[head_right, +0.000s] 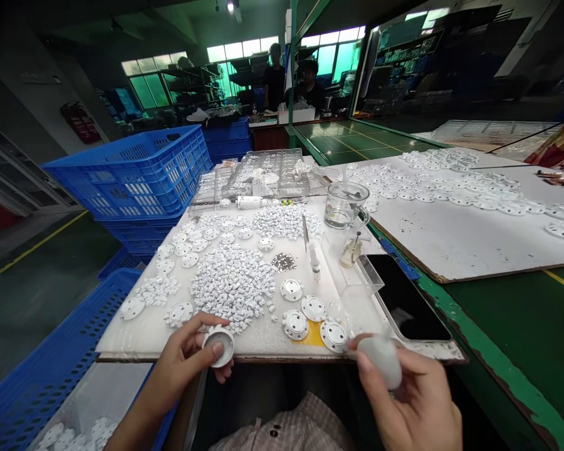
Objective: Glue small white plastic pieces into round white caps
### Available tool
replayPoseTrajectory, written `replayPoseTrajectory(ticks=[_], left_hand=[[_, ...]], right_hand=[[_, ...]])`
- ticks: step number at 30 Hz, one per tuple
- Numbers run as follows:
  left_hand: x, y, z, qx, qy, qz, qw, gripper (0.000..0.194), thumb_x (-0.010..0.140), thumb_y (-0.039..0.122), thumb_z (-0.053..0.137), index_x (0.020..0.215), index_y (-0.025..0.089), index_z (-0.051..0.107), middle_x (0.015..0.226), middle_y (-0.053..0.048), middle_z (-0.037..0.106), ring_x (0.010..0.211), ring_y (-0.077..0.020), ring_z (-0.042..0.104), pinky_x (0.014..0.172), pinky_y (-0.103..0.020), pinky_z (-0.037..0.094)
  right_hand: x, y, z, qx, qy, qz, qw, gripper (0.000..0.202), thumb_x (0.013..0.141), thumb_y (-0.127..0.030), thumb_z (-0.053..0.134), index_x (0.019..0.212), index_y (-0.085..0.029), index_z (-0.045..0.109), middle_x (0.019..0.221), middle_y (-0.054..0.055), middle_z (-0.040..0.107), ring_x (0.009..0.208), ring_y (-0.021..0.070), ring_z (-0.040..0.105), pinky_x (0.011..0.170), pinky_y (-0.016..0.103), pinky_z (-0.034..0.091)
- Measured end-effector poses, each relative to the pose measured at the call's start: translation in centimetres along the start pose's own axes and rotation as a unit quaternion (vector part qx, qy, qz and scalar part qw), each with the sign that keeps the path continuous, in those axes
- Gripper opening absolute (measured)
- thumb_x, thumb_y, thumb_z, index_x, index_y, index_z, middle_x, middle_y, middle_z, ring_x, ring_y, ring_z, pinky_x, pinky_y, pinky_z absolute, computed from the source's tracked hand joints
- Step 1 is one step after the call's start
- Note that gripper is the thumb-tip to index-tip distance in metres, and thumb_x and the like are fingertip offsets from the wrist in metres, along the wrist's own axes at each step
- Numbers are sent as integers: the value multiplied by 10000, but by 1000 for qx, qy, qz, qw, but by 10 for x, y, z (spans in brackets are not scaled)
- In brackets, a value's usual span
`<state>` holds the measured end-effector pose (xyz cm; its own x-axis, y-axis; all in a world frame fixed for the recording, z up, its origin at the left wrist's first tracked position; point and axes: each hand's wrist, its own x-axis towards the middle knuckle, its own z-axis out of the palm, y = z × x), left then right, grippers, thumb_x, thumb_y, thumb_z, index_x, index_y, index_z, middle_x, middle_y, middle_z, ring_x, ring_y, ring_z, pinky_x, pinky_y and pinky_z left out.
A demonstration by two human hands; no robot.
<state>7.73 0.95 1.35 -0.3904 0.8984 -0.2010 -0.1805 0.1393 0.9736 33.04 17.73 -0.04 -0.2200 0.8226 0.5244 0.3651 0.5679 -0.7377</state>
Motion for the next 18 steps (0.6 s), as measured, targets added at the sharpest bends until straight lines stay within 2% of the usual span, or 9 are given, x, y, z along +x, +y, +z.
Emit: replayPoseTrajectory(ticks=[4,8,13,18], left_hand=[[5,5,-2,-53,16,-30,998,397,809,423,724,1049,150,563,633,-53,708,508,-190,658,459,-269,541],[8,9,-2,-72,25,-64,995,376,779,403,724,1000,141,569,594,-58,703,449,-183,639,385,-240,507],[9,12,0,-97,30,-82,991,341,743,366,716,949,136,571,546,-58,692,387,-169,604,330,-211,462],[8,10,-1,-96,32,-79,992,338,757,358,708,967,136,564,547,-51,690,398,-170,611,340,-215,473]], right_hand=[[-12,-32,14,81,-55,-24,995,324,865,-480,674,1086,-245,636,848,26,707,569,151,647,492,210,529],[-15,-54,39,154,-44,-48,986,281,903,-456,636,1065,-234,575,875,46,670,621,149,643,519,205,521],[-17,-62,61,176,-59,-111,976,152,929,-320,603,1049,-231,578,880,25,623,662,127,608,543,192,492],[-20,-63,77,183,-51,-110,976,117,913,-252,587,1012,-222,533,878,20,556,743,135,580,618,204,488]])
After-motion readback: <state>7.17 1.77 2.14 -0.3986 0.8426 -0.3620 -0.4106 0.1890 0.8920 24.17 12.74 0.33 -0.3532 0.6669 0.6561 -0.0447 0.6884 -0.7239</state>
